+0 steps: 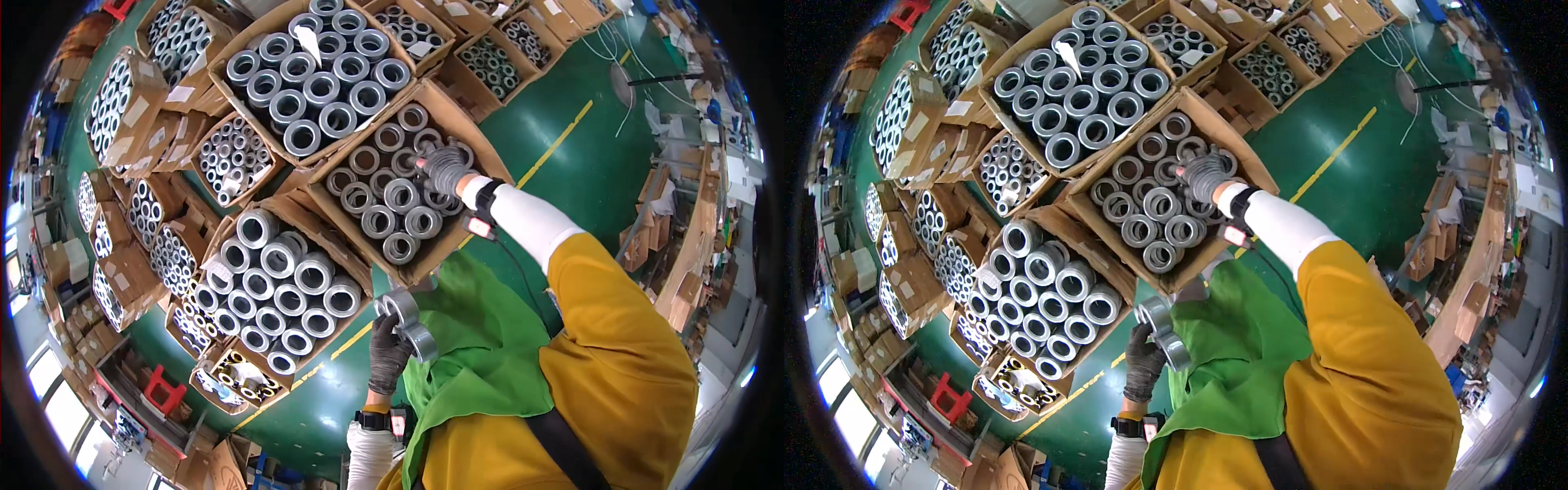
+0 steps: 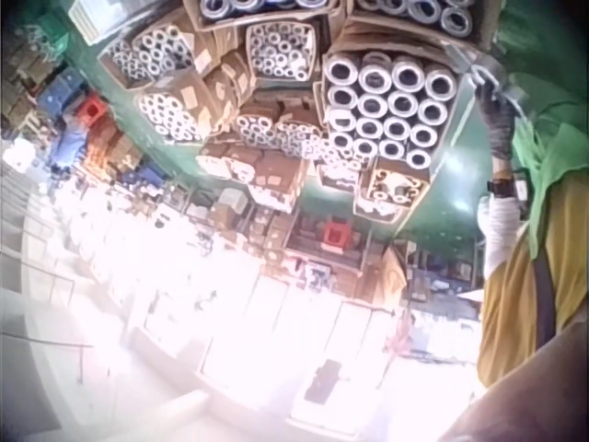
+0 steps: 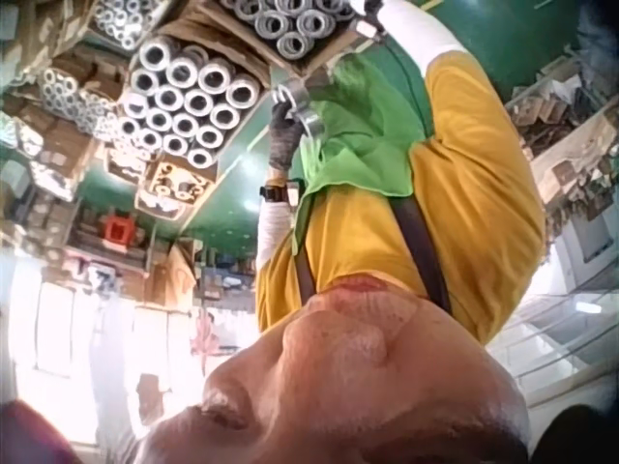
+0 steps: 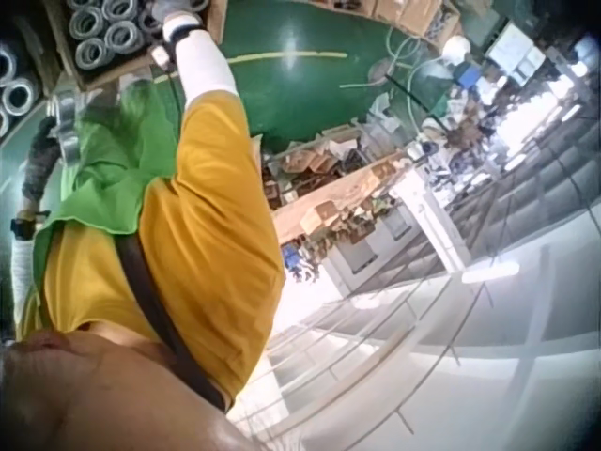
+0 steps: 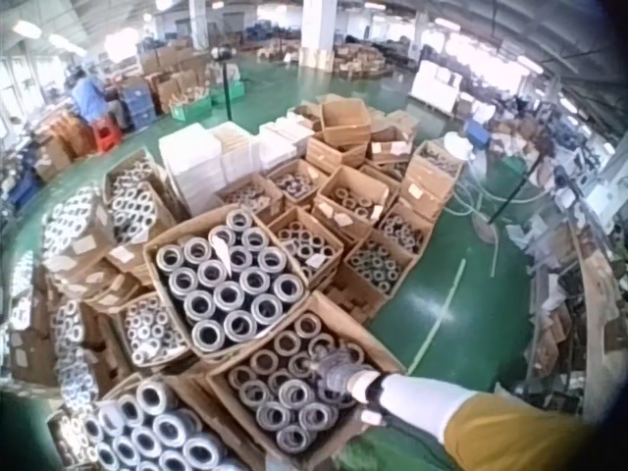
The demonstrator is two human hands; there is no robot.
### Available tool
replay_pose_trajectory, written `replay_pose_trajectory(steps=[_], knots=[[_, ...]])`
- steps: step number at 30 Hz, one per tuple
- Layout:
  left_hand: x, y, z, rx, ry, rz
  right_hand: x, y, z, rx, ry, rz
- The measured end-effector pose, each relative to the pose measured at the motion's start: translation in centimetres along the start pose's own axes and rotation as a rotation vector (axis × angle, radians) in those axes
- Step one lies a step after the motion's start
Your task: The person tapes a metal ring using a machine, places it into a box, and then walks through the warehouse to relocate several boxes of metal rings.
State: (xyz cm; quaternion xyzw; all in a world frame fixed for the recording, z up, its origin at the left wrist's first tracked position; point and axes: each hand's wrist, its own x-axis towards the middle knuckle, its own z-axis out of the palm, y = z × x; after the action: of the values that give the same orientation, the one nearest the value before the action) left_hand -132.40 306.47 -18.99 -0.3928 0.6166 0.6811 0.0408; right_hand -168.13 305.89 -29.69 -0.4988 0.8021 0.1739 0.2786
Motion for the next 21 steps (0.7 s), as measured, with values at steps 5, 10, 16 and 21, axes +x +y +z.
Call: replay_pose_trajectory(steps=[5,10,16,21], knots=[[0.3,0.5,-0.3,-0.235,0.064,-0.114,-3.3,0.2,-0.5,-0.108,-0.013,-0.394],[3.8,5.0,0.1,-0.235,0.074,-0.103,-4.0,1.5,1.5,0.015,0.218,-0.516],[13.8,11.5,2.1,-0.004,0.123,0.079,-3.2,4.1,1.3,0.011,0.097,-0.224],[25.0,14.3,5.6,0.275,0.176,0.168,-2.6,3.8,5.1,0.406,0.374,-0.149]])
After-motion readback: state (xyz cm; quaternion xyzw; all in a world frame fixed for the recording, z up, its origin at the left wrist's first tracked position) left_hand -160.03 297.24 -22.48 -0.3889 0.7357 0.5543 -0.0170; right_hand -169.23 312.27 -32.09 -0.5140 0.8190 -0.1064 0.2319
